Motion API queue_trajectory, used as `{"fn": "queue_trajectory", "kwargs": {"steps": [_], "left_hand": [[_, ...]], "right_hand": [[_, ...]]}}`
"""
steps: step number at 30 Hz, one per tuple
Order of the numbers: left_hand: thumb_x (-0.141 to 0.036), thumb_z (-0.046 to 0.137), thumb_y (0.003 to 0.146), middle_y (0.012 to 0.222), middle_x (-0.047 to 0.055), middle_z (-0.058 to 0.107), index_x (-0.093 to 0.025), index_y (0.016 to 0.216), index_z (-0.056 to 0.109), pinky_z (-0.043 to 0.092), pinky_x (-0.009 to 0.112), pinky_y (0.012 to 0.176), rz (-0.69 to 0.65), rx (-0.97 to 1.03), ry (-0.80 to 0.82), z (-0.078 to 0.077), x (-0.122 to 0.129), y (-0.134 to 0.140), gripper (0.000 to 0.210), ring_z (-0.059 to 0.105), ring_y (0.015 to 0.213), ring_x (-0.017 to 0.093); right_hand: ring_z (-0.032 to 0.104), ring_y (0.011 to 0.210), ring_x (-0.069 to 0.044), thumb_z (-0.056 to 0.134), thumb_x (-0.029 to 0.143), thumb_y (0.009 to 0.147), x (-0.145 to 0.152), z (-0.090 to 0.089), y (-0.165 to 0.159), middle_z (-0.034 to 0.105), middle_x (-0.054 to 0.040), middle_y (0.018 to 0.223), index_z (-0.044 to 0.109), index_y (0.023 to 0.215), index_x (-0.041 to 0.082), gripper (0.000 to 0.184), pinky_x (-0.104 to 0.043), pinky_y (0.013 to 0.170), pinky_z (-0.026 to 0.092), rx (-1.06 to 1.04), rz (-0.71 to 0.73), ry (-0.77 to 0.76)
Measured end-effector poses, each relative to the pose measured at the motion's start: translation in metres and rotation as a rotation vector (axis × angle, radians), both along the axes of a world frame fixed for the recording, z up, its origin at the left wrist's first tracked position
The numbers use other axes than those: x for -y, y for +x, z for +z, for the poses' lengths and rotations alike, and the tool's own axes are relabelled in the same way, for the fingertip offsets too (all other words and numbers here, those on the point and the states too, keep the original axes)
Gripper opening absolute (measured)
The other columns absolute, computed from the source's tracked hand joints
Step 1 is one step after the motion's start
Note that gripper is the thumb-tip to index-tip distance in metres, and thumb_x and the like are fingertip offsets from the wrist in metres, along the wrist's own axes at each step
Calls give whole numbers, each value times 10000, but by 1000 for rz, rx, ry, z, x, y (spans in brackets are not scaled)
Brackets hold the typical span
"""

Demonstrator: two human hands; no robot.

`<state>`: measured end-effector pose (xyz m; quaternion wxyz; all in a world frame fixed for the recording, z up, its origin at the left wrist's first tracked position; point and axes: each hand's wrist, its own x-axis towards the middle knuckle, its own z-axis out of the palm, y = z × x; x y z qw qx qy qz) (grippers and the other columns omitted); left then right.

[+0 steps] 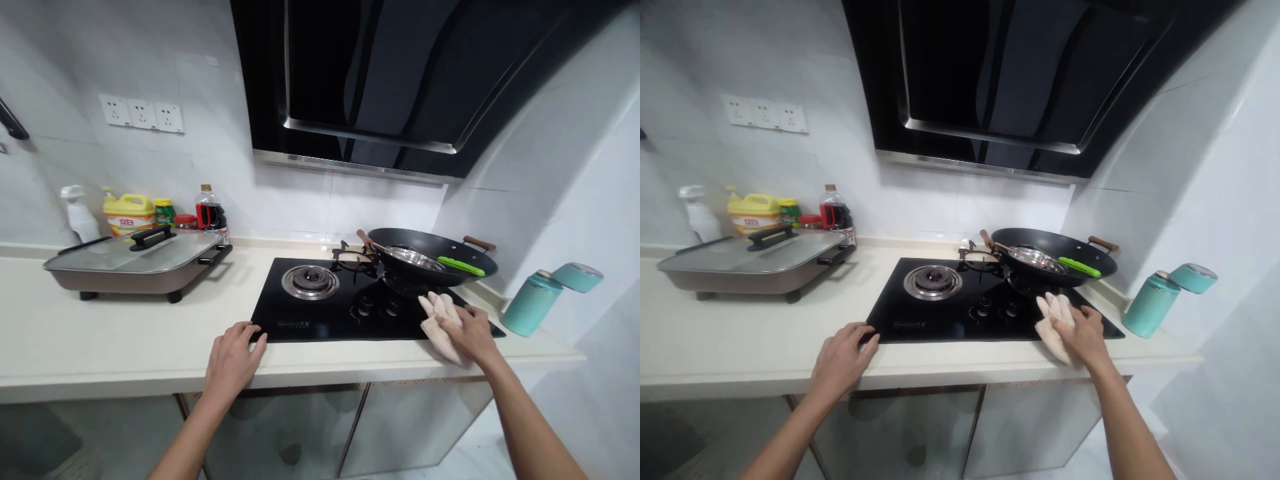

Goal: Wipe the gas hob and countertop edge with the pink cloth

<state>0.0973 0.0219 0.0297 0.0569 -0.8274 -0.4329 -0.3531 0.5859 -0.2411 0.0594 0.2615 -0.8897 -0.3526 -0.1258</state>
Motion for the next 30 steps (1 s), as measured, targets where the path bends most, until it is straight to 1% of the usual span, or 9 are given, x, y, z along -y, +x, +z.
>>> {"fn": "queue_trajectory", "kwargs": {"steps": [2,4,7,10,12,15,19,24,30], "left_hand": [[-391,493,996,1203,90,737,-221,1061,733,472,401,915,-2,-3,0,0,1,0,301,677,1124,274],[-387,501,991,1204,89,738,-222,1056,735,472,398,912,1,-4,5,0,1,0,293,679,1119,270],[-386,506,990,1199,91,737,-219,1051,735,475,399,909,10,2,20,-1,1,0,291,683,1106,270],[-381,508,985,1191,91,735,-218,1052,739,484,400,901,9,13,24,-1,2,0,291,688,1093,272],[-381,509,982,1191,91,734,-216,1053,743,492,405,896,5,18,21,0,2,0,295,691,1082,275],[-390,500,986,1197,92,732,-215,1055,748,498,415,894,1,18,24,0,3,-1,311,693,1073,280],[-387,497,987,1180,94,732,-212,1047,747,497,419,887,5,17,33,0,3,0,311,694,1066,283],[-371,506,980,1161,85,734,-210,1041,738,493,414,882,19,13,15,2,3,1,289,697,1051,275],[-354,504,973,1164,87,736,-210,1034,728,483,414,894,28,0,-1,6,6,2,273,689,1069,271]], "right_hand": [[460,1436,-426,526,650,866,-20,-10,6,508,-204,1533,575,1488,202,768,-571,1155,379,-19,-12,-169],[438,1473,-383,516,605,880,-32,-23,7,496,-173,1573,519,1539,216,765,-544,1208,329,-17,77,-285],[396,1519,-319,462,555,897,-37,-35,10,447,-146,1633,420,1603,178,801,-469,1247,301,28,290,-293],[395,1526,-272,430,488,910,-43,-31,19,393,-111,1674,289,1662,172,829,-419,1238,336,12,441,-289],[401,1524,-252,412,415,921,-54,-19,26,401,-91,1673,289,1665,181,789,-399,1228,355,-11,443,-364],[424,1509,-249,418,314,919,-77,-1,34,457,-65,1642,425,1612,225,698,-394,1208,379,-19,419,-475],[451,1474,-305,480,238,891,-110,11,37,478,6,1626,545,1509,420,648,-533,1173,390,16,371,-498],[479,1386,-397,474,386,979,-138,10,31,477,-55,1593,598,1434,507,487,-663,1113,360,63,277,-460],[536,1340,-355,388,393,1011,-142,2,22,497,-76,1582,510,1535,427,539,-585,1117,402,34,285,-365]]}}
